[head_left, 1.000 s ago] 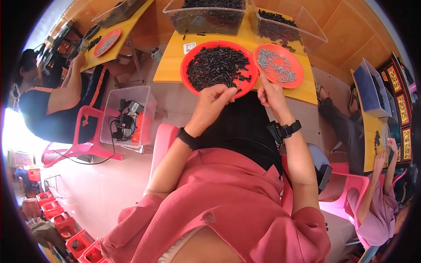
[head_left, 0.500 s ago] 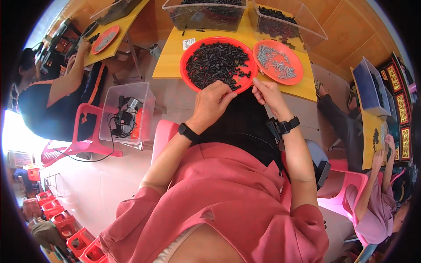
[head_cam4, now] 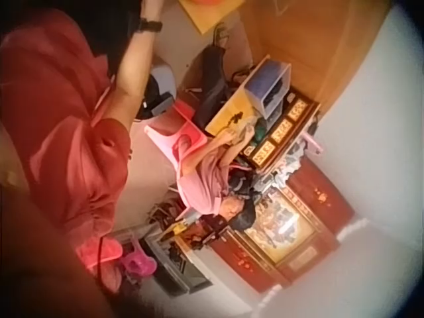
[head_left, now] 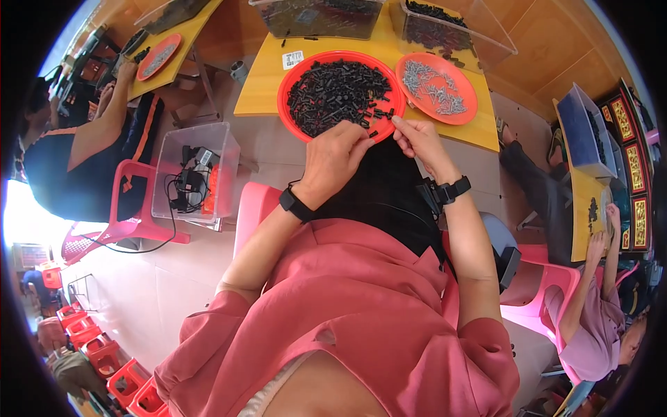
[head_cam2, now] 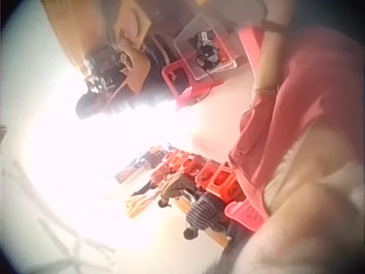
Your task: The person sorts and arranges small black components by hand at a workstation.
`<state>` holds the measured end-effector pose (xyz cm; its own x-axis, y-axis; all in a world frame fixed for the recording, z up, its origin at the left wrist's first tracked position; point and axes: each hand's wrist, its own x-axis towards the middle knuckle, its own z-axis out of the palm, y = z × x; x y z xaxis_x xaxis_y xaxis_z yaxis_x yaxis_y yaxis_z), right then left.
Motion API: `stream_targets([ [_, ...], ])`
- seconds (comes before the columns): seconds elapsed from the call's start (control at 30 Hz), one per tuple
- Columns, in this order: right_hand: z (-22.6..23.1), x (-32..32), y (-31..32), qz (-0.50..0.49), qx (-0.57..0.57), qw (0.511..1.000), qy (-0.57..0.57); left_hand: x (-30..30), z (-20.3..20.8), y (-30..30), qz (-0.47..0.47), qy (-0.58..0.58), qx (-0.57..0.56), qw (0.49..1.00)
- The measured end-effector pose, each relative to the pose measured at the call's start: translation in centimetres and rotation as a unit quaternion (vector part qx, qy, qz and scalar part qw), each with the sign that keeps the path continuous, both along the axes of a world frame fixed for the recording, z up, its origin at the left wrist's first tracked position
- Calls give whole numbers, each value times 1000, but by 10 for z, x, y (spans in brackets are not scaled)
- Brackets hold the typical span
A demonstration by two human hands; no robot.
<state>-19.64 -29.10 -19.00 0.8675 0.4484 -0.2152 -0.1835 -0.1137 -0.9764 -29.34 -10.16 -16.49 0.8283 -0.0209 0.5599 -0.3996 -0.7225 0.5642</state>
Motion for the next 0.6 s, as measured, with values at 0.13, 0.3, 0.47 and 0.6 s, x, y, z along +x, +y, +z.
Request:
stream_targets([
  [0.13,-3,2,0,1,-12,1000,-2,11,11,10,19,71,-79,994],
  [0.3,1,0,0,10,-15,1000,-7,41,24,11,33,83,-8,996],
  [0.47,4,-3,1,12,-21,1000,-5,67,10,-2,46,127,133,982],
  [0.6,5,-5,3,20,-27,999,-5,72,7,0,64,158,173,970],
])
